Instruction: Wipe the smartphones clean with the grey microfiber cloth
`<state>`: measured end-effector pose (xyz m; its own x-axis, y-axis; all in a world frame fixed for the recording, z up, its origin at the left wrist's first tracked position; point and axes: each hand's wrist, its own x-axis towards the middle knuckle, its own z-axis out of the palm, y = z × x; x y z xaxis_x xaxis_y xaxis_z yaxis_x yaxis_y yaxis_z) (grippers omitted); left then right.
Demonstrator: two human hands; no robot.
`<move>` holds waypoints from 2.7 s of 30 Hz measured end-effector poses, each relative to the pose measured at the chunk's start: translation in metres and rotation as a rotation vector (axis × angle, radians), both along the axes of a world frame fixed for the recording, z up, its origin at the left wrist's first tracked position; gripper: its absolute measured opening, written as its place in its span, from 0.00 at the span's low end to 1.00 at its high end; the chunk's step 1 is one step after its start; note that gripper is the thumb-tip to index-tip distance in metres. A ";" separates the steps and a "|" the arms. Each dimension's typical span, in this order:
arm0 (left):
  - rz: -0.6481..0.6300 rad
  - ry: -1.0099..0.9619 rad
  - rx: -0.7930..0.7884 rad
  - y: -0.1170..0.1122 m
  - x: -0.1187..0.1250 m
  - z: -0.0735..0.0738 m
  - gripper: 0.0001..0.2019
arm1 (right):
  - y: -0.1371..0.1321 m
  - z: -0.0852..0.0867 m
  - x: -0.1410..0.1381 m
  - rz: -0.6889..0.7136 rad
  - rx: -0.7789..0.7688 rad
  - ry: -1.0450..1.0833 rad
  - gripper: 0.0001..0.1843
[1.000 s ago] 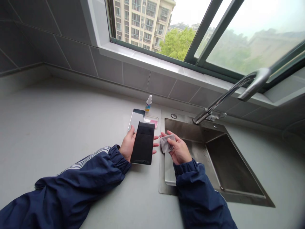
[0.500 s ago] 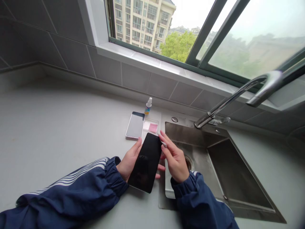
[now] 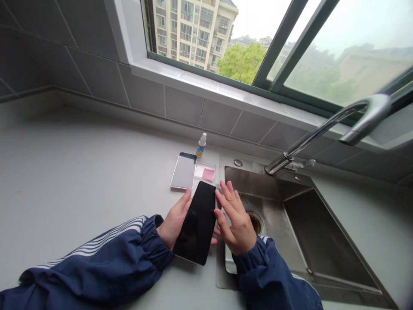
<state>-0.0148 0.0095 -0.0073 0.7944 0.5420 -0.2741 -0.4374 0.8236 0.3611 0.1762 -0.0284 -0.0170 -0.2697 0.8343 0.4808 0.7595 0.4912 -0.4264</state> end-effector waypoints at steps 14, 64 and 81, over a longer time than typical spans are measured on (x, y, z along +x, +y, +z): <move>-0.008 0.041 0.034 -0.008 0.004 0.003 0.34 | -0.003 0.004 -0.001 0.024 -0.121 -0.198 0.34; 0.183 0.016 0.177 -0.012 0.015 -0.003 0.30 | -0.019 0.012 -0.028 -0.035 -0.094 -0.208 0.37; 0.111 0.023 -0.038 -0.009 0.011 0.006 0.36 | -0.027 0.019 -0.031 0.191 -0.110 -0.320 0.36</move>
<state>-0.0034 0.0007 -0.0011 0.7230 0.6152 -0.3142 -0.5186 0.7839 0.3414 0.1448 -0.0552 0.0023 -0.5470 0.7966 0.2573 0.7621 0.6011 -0.2408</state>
